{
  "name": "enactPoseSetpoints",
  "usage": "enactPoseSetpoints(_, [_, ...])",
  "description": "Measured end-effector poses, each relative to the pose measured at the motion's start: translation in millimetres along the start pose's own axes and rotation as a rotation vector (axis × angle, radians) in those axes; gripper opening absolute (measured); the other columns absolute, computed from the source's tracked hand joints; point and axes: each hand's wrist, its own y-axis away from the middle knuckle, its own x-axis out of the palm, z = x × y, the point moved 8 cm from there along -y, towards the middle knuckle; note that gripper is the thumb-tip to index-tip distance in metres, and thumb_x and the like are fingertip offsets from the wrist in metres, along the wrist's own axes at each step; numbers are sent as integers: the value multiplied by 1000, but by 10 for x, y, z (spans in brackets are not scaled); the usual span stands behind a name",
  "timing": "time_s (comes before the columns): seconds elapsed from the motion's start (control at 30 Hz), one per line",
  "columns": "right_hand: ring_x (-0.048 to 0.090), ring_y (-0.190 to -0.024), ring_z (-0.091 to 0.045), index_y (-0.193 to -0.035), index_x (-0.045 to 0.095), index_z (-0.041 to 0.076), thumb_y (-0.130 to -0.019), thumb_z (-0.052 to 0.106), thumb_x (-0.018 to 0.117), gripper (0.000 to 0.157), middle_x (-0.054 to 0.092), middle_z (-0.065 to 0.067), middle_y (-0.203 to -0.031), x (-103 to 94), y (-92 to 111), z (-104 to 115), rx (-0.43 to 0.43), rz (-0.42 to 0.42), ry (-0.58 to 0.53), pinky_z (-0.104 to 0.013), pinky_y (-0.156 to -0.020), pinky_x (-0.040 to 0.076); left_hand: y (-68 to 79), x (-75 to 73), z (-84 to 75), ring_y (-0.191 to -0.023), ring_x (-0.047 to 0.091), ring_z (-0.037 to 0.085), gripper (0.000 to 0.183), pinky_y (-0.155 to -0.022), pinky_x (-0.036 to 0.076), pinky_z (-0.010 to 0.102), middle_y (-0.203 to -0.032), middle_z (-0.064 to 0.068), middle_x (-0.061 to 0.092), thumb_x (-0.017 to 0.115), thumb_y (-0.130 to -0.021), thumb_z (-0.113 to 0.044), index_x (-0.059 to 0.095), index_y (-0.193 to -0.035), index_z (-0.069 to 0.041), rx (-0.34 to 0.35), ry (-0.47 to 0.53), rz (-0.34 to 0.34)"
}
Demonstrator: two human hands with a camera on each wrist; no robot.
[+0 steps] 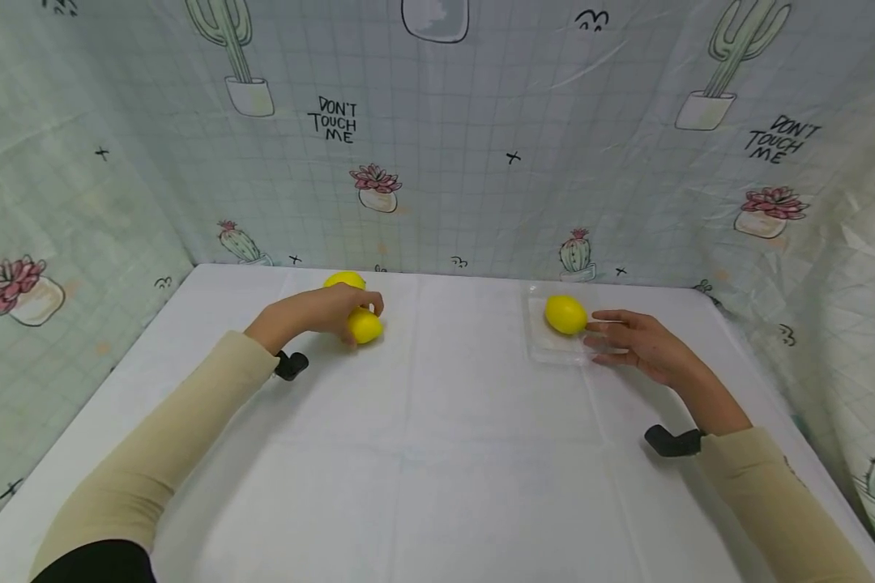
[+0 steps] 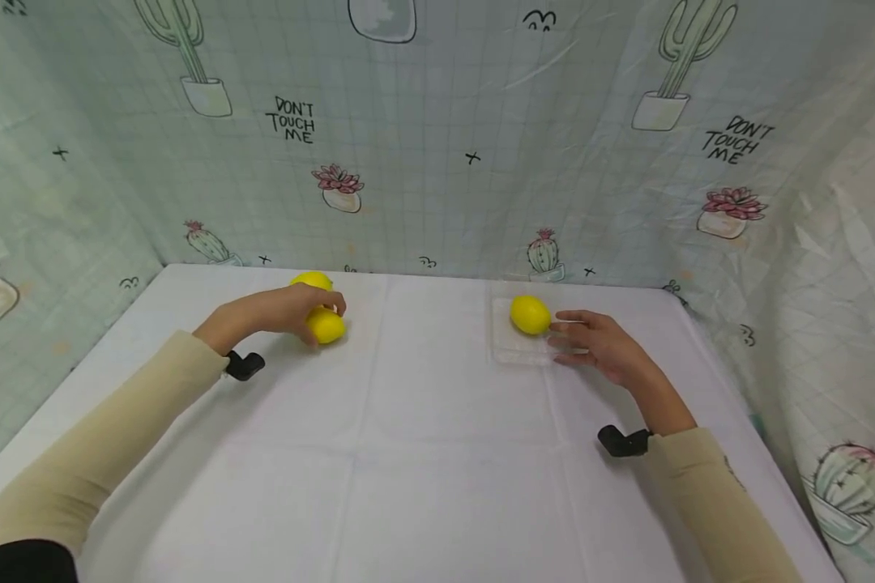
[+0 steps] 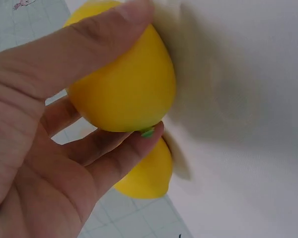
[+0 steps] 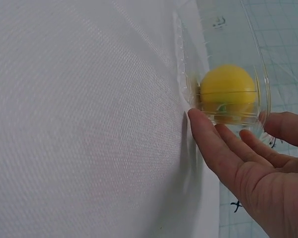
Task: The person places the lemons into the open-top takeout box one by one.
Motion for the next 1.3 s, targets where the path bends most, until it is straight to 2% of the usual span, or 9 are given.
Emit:
enactPoseSetpoints(0.13, [49, -138, -35, -159, 15, -5, -111, 19, 44, 62, 21, -29, -163, -3, 12, -5, 8, -6, 1, -36, -98, 54, 38, 5, -71, -108, 56, 29, 51, -101, 48, 50, -118, 8, 64, 85, -82, -12, 58, -125, -16, 40, -3, -45])
enactPoseSetpoints(0.3, [49, -138, -37, -158, 15, -7, -111, 18, 44, 61, 21, -31, -162, 15, 32, 3, -4, 2, 3, -37, -99, 54, 91, -48, -138, -114, 56, 28, 57, -104, 48, 49, -129, 9, 64, 80, -85, -15, 59, -137, -10, 86, 38, -195])
enactPoseSetpoints(0.47, [46, -139, -39, -159, 14, -7, -110, 19, 45, 63, 21, -31, -162, 44, 25, -3, -1, 8, -2, -39, -100, 53, 173, -142, -189, -111, 56, 28, 60, -98, 50, 46, -128, 10, 63, 85, -83, -23, 59, -134, -8, 107, 138, -367])
enactPoseSetpoints(0.53, [44, -140, -41, -159, 14, -6, -110, 20, 46, 64, 21, -30, -162, 47, 28, -3, 0, 7, -1, -40, -101, 52, 193, -161, -191, -106, 58, 29, 62, -91, 56, 44, -130, 11, 59, 85, -85, -24, 54, -136, -7, 88, 233, -398])
enactPoseSetpoints(0.7, [49, -138, -36, -159, 14, -6, -110, 19, 46, 63, 20, -30, -163, 35, 27, -10, 8, 7, -4, -40, -101, 52, 213, -169, -135, -99, 65, 32, 66, -84, 61, 42, -139, 16, 45, 77, -93, -23, 40, -145, -6, -1, 487, -426])
enactPoseSetpoints(0.83, [53, -135, -30, -158, 16, -6, -110, 20, 45, 61, 20, -28, -163, 12, 7, 6, 2, 1, -5, -37, -98, 54, 237, -213, -101, -114, 58, 36, 66, -99, 54, 50, -145, 17, 41, 72, -95, -14, 36, -150, -7, -18, 591, -477])
enactPoseSetpoints(1.0, [45, -140, -39, -159, 15, -6, -111, 20, 44, 61, 17, -27, -165, 31, -12, 19, 10, 6, -3, -36, -98, 55, 280, -199, -71, -126, 47, 39, 65, -110, 42, 58, -148, 17, 41, 66, -95, -9, 33, -151, -9, -40, 699, -476])
enactPoseSetpoints(1.13, [37, -143, -44, -159, 14, -5, -111, 20, 45, 63, 18, -27, -165, 35, -5, 9, 20, -1, 1, -38, -99, 54, 273, -155, -106, -128, 48, 38, 62, -112, 43, 53, -148, 17, 39, 61, -99, -10, 30, -153, -10, -6, 805, -447])
enactPoseSetpoints(1.3, [38, -143, -44, -159, 13, -5, -111, 20, 44, 63, 18, -28, -164, 34, 14, -7, 7, -7, 11, -37, -100, 53, 249, -112, -181, -128, 50, 44, 65, -103, 50, 53, -150, 17, 33, 59, -103, -10, 24, -157, -18, 94, 1025, -423])
